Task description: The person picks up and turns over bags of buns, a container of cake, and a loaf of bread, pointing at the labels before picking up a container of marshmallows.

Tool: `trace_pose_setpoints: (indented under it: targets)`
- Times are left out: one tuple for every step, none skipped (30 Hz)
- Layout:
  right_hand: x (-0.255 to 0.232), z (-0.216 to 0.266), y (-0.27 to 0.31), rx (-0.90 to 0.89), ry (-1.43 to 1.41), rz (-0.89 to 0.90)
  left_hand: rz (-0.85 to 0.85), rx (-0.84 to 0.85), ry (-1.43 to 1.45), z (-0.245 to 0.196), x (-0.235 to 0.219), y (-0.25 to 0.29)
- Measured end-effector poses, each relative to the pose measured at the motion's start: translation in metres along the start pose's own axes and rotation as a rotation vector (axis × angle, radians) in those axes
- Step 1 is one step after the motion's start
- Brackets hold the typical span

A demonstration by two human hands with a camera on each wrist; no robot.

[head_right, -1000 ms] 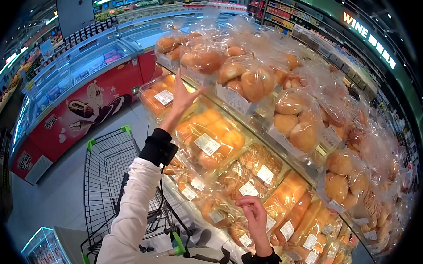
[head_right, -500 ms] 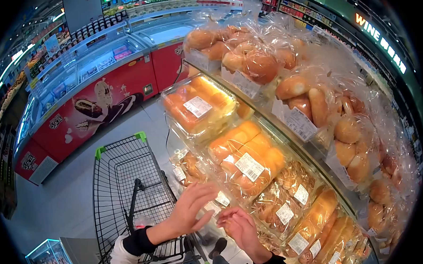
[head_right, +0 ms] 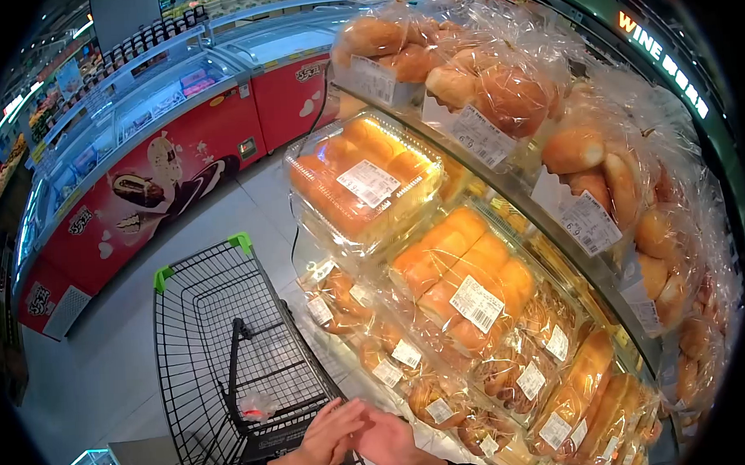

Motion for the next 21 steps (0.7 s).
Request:
trace_pose_setpoints:
  targets:
    - [0.002, 0.000, -0.003, -0.009, 0.025, 0.001, -0.017, -0.005, 0.003, 0.002, -0.002, 0.001]
    - [0.004, -0.001, -0.004, -0.017, 0.049, 0.001, -0.035, -0.012, 0.005, 0.003, -0.004, 0.002]
    - [0.005, -0.003, -0.005, -0.020, 0.055, 0.017, -0.050, -0.011, 0.001, 0.002, -0.005, 0.002]
    - [0.005, -0.003, -0.006, -0.023, 0.062, 0.035, -0.067, -0.009, -0.003, 0.001, -0.007, 0.000]
    - [0.005, -0.004, -0.007, -0.027, 0.070, 0.053, -0.083, -0.006, -0.008, 0.000, -0.008, -0.001]
    - [0.005, -0.005, -0.007, -0.027, 0.067, 0.069, -0.094, -0.004, -0.014, -0.001, -0.008, 0.000]
    - [0.005, -0.006, -0.006, -0.029, 0.065, 0.086, -0.104, 0.000, -0.020, -0.002, -0.008, 0.001]
    - [0.006, -0.007, -0.005, -0.031, 0.063, 0.104, -0.114, 0.004, -0.026, -0.003, -0.008, 0.001]
    - [0.007, -0.008, -0.004, -0.036, 0.065, 0.100, -0.119, 0.010, -0.028, -0.006, -0.008, 0.000]
    - [0.008, -0.008, -0.002, -0.040, 0.067, 0.096, -0.124, 0.015, -0.030, -0.008, -0.008, 0.000]
    - [0.009, -0.009, -0.001, -0.043, 0.069, 0.092, -0.129, 0.020, -0.033, -0.010, -0.007, -0.001]
    - [0.011, -0.009, 0.001, -0.047, 0.066, 0.122, -0.122, 0.020, -0.033, -0.012, -0.007, -0.001]
    - [0.014, -0.009, 0.001, -0.052, 0.063, 0.154, -0.114, 0.020, -0.034, -0.014, -0.006, -0.002]
    - [0.017, -0.008, 0.003, -0.059, 0.059, 0.186, -0.105, 0.021, -0.033, -0.016, -0.006, -0.002]
    - [0.018, -0.009, 0.004, -0.039, 0.057, 0.188, -0.104, 0.012, -0.035, -0.018, -0.006, -0.002]
    - [0.015, -0.009, 0.006, -0.040, 0.053, 0.187, -0.089, 0.009, -0.022, -0.020, -0.005, -0.003]
    - [0.013, -0.011, 0.011, -0.069, 0.041, 0.184, -0.053, 0.016, 0.009, -0.023, -0.003, -0.003]
    - [0.011, -0.013, 0.014, -0.086, 0.021, 0.100, -0.005, -0.021, 0.037, -0.024, -0.001, -0.002]
    - [0.013, -0.012, 0.018, -0.113, 0.035, 0.030, 0.037, -0.017, 0.033, -0.024, 0.002, -0.005]
    - [0.010, -0.012, 0.022, -0.143, 0.037, -0.008, 0.079, -0.019, 0.029, -0.025, 0.005, -0.006]
    - [0.004, -0.012, 0.026, -0.164, 0.037, -0.051, 0.114, -0.023, 0.023, -0.028, 0.010, -0.007]
Point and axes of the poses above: each hand's wrist, its own y-axis away from the middle knuckle, its own x-axis out of the palm, z = x × y, the point moved 3 cm from there along -y, towards the middle knuckle, and after that the axes turned 9 degrees about x, right-handed, at the moved point
